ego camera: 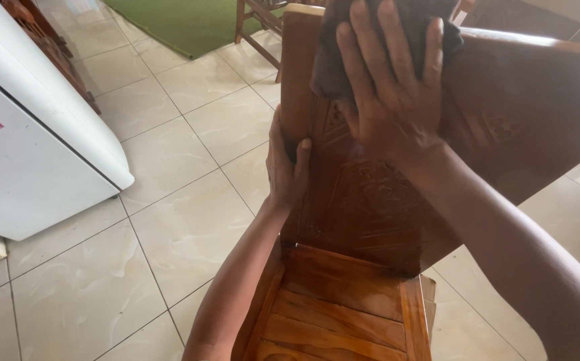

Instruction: Polishing a wooden chair with a cloth and wrapping its legs with cardboard and plastic ties.

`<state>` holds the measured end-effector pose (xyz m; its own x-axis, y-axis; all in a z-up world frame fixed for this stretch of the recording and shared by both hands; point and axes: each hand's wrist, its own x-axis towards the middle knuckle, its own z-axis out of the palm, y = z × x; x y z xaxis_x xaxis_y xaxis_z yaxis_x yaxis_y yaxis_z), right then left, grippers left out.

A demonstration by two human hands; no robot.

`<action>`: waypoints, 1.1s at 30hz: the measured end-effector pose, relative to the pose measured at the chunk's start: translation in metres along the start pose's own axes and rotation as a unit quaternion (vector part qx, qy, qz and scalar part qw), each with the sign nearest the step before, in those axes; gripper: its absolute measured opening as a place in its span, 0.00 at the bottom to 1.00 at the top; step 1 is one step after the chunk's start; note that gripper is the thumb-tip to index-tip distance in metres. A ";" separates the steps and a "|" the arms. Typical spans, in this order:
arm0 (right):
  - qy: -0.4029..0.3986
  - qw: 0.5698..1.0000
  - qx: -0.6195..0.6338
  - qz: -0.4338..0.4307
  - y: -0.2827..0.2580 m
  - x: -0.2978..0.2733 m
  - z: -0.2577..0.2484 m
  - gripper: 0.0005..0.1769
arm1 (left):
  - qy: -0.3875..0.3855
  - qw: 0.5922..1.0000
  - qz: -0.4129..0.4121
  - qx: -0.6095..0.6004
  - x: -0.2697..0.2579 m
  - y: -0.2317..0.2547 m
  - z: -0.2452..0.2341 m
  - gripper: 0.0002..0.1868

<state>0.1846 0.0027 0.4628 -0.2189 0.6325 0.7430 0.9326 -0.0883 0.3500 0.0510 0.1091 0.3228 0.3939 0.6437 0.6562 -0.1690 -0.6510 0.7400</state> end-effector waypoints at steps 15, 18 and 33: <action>-0.030 0.998 0.014 -0.061 -0.034 0.014 0.033 0.37 | -0.013 0.968 -0.118 -0.221 -0.002 -0.007 -0.011 0.33; -0.047 0.988 -0.096 -0.115 -0.052 -0.022 0.056 0.32 | -0.036 0.914 -0.241 -0.324 -0.010 -0.057 -0.021 0.41; -0.006 0.985 -0.092 -0.143 -0.032 -0.122 0.070 0.29 | -0.012 0.995 -0.090 -0.038 -0.023 -0.028 -0.010 0.20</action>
<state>0.2012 -0.0175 0.3208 -0.4599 0.6611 0.5929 0.7655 -0.0432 0.6420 0.0374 0.1166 0.2888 0.4458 0.7366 0.5086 -0.1608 -0.4930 0.8550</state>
